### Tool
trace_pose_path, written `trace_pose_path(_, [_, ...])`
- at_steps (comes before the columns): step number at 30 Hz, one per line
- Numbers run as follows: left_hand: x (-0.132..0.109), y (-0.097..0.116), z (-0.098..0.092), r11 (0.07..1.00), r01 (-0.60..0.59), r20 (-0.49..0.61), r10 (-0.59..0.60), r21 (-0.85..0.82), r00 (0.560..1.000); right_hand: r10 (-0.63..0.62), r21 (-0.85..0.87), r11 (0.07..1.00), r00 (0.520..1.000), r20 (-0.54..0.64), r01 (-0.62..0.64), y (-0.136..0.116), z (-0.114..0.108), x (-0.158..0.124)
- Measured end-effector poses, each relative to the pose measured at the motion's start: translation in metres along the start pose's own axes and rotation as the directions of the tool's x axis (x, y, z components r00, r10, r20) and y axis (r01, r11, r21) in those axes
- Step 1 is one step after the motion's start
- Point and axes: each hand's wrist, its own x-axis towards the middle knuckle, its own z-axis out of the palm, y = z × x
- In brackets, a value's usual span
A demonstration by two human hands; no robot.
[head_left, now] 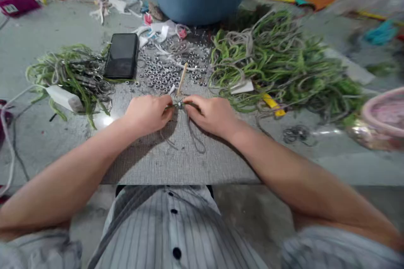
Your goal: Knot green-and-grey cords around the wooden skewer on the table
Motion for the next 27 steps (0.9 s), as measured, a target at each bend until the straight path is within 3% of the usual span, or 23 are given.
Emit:
trace_pose_path(11, [-0.0006,0.0041,0.0024,0.997,0.012,0.028,-0.014,0.077,1.0,0.006,-0.07,0.998,1.0,0.006,-0.005,-0.0031,-0.0005,-0.0019])
trace_pose_path(22, [-0.0023,0.0016,-0.0034,0.993,-0.08,0.063,0.074,0.092,0.995,-0.04,-0.074,0.996,0.996,0.076,0.046,-0.0039,-0.0065,-0.0022])
trace_pose_path(27, [-0.002,-0.0011,-0.0006,0.998,-0.059,0.01,0.059,0.022,0.998,0.009,-0.061,0.998,0.999,0.04,-0.006,-0.006,-0.0065,-0.0032])
